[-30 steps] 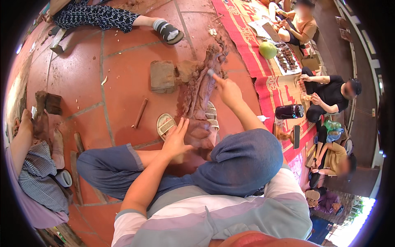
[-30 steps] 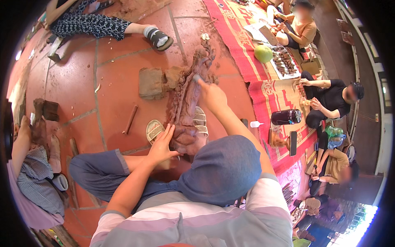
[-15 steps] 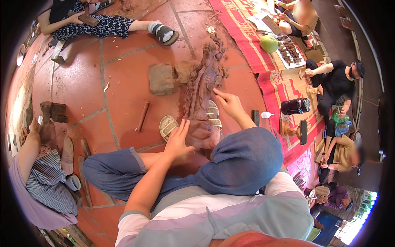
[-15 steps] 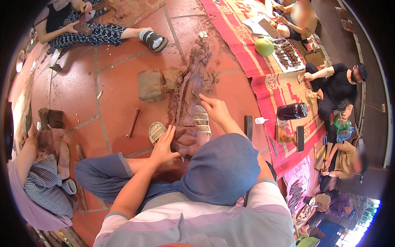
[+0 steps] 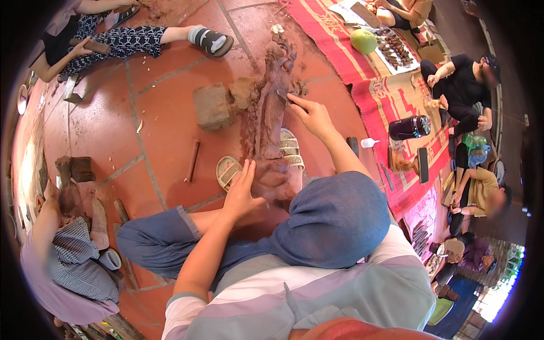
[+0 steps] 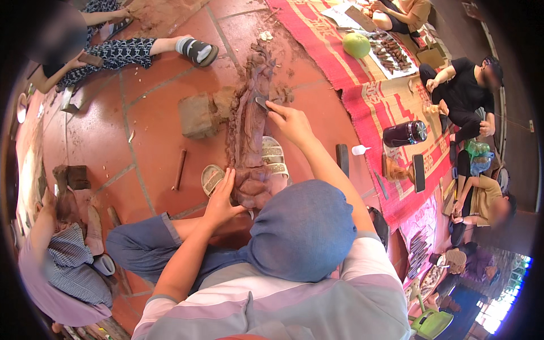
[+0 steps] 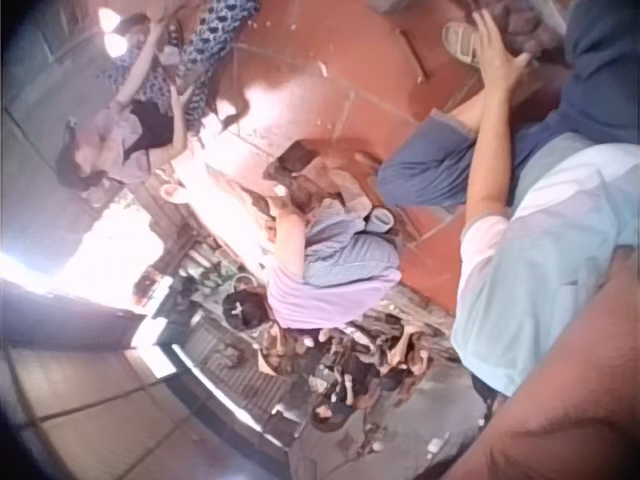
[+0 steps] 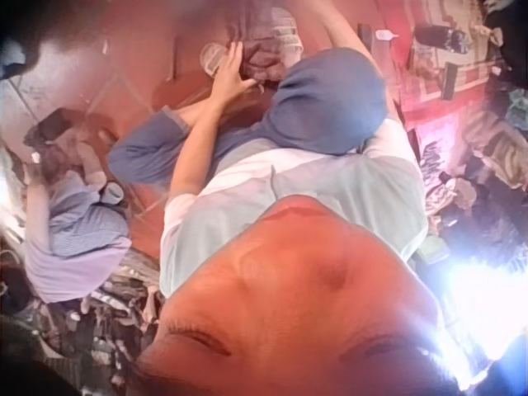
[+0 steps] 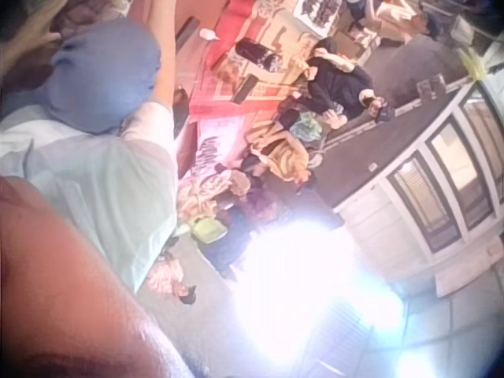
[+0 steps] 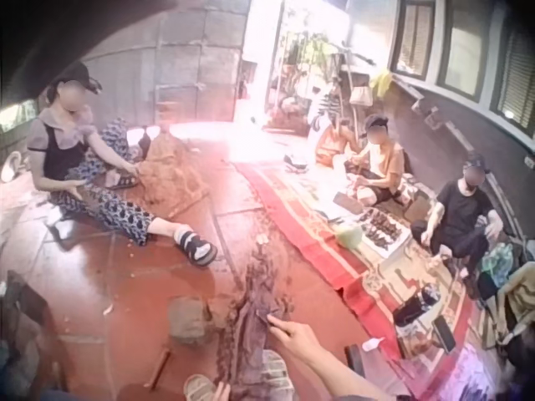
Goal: The person sits on the floor and uses a knife to carve a large piece of wood. They hold the wood steady with their left hand while making precise cuts with their right hand. The person occasionally pauses to inspect the wood or adjust their grip.
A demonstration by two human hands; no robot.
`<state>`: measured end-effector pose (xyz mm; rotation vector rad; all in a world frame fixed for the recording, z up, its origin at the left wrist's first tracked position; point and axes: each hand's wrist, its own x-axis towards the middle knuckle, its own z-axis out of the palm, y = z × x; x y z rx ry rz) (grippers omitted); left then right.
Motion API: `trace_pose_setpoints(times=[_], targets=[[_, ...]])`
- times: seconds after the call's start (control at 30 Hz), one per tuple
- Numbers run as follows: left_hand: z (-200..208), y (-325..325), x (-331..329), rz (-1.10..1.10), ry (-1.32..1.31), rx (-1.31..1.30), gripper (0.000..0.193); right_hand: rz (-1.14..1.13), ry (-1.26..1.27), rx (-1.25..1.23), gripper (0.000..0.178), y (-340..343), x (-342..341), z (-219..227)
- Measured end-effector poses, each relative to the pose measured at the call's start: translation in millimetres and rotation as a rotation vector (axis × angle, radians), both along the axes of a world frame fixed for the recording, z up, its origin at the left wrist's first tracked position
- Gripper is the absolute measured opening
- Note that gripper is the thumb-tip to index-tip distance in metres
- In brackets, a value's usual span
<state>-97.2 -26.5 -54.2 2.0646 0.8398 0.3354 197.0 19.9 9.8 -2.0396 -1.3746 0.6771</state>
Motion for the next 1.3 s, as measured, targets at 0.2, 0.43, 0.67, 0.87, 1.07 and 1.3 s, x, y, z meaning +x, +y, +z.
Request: trace_pose_setpoints(times=[0.2, 0.43, 0.67, 0.87, 1.07, 1.3], targets=[[-0.1, 0.4, 1.4, -0.016, 0.003, 0.0, 0.11, 0.266, -0.046, -0.025, 0.034, -25.6, 4.1, -22.0], [-1.0, 0.4, 2.1, -0.029, -0.01, -0.011, 0.11, 0.137, -0.04, -0.029, 0.032, -17.6, 5.8, -19.4], [5.8, 2.0, 3.5, -0.014, 0.01, -0.017, 0.111, 0.026, 0.101, 0.03, 0.033, 2.5, 15.2, -1.5], [4.0, 0.5, 4.8, -0.031, 0.025, 0.008, 0.11, 0.276, 0.064, -0.071, 0.032, -33.0, 13.8, -27.1], [8.9, 2.2, 7.0, -0.011, 0.005, -0.046, 0.105, 0.039, 0.116, 0.051, 0.034, -1.5, 11.1, -17.6], [2.2, 0.5, 7.5, -0.045, 0.003, -0.017, 0.114, 0.237, 0.112, 0.188, 0.029, -15.3, 28.6, -34.5]])
